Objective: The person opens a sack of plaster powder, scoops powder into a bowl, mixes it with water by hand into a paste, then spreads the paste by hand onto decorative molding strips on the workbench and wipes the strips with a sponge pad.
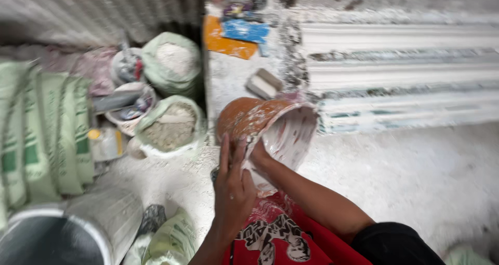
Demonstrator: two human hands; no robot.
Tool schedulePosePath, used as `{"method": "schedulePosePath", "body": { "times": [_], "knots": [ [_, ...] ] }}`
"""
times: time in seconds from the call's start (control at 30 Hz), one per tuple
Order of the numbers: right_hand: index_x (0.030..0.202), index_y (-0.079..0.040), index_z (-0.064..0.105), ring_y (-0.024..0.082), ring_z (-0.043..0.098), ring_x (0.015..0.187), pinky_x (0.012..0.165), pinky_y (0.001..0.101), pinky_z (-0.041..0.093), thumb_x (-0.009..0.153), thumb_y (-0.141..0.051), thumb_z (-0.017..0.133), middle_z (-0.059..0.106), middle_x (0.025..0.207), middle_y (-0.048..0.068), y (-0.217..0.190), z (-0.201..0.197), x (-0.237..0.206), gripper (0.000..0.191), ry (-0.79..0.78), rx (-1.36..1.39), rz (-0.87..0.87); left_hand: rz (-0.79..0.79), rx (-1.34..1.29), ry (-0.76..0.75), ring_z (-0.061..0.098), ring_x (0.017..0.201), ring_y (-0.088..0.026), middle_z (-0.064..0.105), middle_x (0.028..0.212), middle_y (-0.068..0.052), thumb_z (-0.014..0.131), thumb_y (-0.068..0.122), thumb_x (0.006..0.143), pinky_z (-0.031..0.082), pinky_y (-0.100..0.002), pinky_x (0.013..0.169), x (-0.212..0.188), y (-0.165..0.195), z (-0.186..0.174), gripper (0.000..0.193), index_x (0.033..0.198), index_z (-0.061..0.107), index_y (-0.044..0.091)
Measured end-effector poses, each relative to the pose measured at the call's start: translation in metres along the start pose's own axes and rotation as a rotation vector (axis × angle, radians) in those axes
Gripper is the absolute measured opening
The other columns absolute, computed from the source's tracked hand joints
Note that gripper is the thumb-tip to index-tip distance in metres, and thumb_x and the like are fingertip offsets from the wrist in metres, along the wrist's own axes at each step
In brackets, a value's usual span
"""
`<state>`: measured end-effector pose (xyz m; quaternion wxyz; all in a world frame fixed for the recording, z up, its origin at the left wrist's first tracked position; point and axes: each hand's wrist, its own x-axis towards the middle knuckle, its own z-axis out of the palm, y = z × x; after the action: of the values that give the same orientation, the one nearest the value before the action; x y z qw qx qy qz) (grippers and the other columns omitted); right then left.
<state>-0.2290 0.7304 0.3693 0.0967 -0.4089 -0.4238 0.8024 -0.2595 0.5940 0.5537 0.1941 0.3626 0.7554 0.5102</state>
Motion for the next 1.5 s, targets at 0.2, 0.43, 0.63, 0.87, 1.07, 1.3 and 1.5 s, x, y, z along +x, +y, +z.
{"method": "schedulePosePath", "body": {
  "times": [0.2, 0.43, 0.63, 0.87, 1.07, 1.3, 1.5],
  "knots": [
    [0.117, -0.001, 0.06, 0.023, 0.071, 0.09, 0.073, 0.0346, 0.063, 0.1, -0.019, 0.054, 0.07, 0.106, 0.015, 0.008, -0.069, -0.035, 0.025, -0.014, 0.297, 0.065, 0.008, -0.029, -0.199, 0.05, 0.138, -0.046, 0.026, 0.163, -0.032, 0.045, -0.004, 0.087, 0.056, -0.044, 0.096, -0.012, 0.021, 0.049, 0.066, 0.152, 0.043, 0.004],
    [0.115, -0.002, 0.06, 0.022, 0.07, 0.089, 0.073, 0.0342, 0.062, 0.101, -0.02, 0.055, 0.068, 0.105, 0.014, 0.025, -0.21, -0.078, 0.023, 0.058, 0.589, -0.015, 0.052, -0.067, -0.336, 0.04, 0.147, -0.044, 0.034, 0.162, -0.028, 0.043, 0.0, 0.089, 0.036, -0.046, 0.117, -0.023, 0.039, 0.16, 0.065, 0.154, 0.038, -0.003],
    [0.113, -0.003, 0.059, 0.021, 0.069, 0.088, 0.072, 0.0338, 0.062, 0.101, -0.02, 0.055, 0.068, 0.104, 0.013, 0.047, -0.383, -0.153, 0.022, 0.133, 0.794, -0.129, 0.011, -0.137, -0.507, 0.046, 0.144, -0.038, 0.044, 0.158, -0.026, 0.044, 0.003, 0.086, 0.037, -0.044, 0.116, -0.066, 0.067, 0.315, 0.07, 0.156, 0.038, 0.001],
    [0.112, -0.003, 0.059, 0.021, 0.068, 0.087, 0.072, 0.0334, 0.061, 0.102, -0.021, 0.056, 0.067, 0.102, 0.012, 0.064, -0.603, -0.278, 0.02, 0.259, 0.937, -0.282, -0.277, -0.232, -0.772, 0.069, 0.11, -0.028, 0.059, 0.144, -0.021, 0.039, 0.004, 0.087, 0.054, -0.038, 0.096, -0.134, 0.138, 0.516, 0.072, 0.159, 0.033, 0.009],
    [0.11, -0.004, 0.059, 0.02, 0.067, 0.087, 0.072, 0.0331, 0.06, 0.103, -0.021, 0.056, 0.066, 0.101, 0.011, 0.066, -0.748, -0.368, 0.019, 0.378, 1.059, -0.449, -0.249, -0.213, -0.992, 0.064, 0.089, -0.028, 0.062, 0.136, -0.02, 0.039, 0.001, 0.088, 0.054, -0.041, 0.078, -0.17, 0.193, 0.666, 0.073, 0.16, 0.03, 0.01],
    [0.108, -0.005, 0.059, 0.02, 0.066, 0.086, 0.071, 0.0327, 0.059, 0.104, -0.021, 0.057, 0.065, 0.1, 0.01, 0.068, -0.906, -0.418, 0.017, 0.504, 1.174, -0.624, -0.131, -0.215, -1.183, 0.062, 0.08, -0.016, 0.068, 0.117, -0.019, 0.041, 0.0, 0.088, 0.053, -0.031, 0.075, -0.185, 0.219, 0.85, 0.071, 0.158, 0.036, 0.008],
    [0.107, -0.005, 0.059, 0.019, 0.065, 0.085, 0.071, 0.0324, 0.058, 0.104, -0.022, 0.058, 0.064, 0.099, 0.01, 0.05, -1.041, -0.448, 0.017, 0.587, 1.263, -0.754, -0.089, -0.148, -1.385, 0.051, 0.064, -0.014, 0.067, 0.11, -0.02, 0.043, -0.002, 0.088, 0.048, -0.03, 0.061, -0.179, 0.278, 1.013, 0.075, 0.161, 0.031, 0.011]
  ]
}}
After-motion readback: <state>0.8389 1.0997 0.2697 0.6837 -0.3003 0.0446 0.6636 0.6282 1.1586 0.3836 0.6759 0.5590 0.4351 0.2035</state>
